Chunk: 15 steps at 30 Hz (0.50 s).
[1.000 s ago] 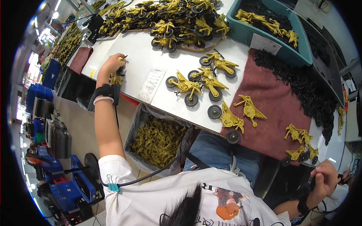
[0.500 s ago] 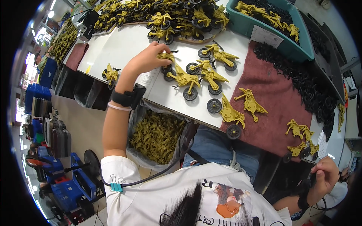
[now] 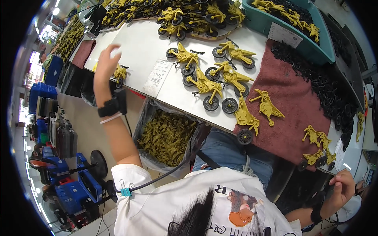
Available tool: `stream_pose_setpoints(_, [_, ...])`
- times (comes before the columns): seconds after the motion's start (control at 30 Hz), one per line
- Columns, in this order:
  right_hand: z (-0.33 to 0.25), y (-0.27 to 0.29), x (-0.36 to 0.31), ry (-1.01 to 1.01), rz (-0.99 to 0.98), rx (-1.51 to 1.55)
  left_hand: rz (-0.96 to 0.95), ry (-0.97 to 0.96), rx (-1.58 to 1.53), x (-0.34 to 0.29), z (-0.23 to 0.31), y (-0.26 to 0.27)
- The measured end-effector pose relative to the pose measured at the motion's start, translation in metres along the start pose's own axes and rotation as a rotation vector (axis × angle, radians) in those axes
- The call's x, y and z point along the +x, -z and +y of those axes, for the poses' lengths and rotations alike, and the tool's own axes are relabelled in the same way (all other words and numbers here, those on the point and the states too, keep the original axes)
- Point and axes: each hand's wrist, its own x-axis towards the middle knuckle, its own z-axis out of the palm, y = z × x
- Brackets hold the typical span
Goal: Assembling plastic toy motorcycle components including frames, wheels, and handlebars at a factory workbench.
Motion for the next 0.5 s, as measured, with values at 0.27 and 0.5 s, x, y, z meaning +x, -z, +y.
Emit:
stream_pose_setpoints(0.27, [-0.001, -0.021, 0.015, 0.024, 0.052, -0.016, -0.202, 0.421, 0.044, -0.044, 0.012, -0.027])
stream_pose_setpoints(0.5, [-0.001, -0.010, 0.014, 0.035, -0.065, -0.007, -0.419, 0.391, 0.053, -0.051, 0.101, -0.020])
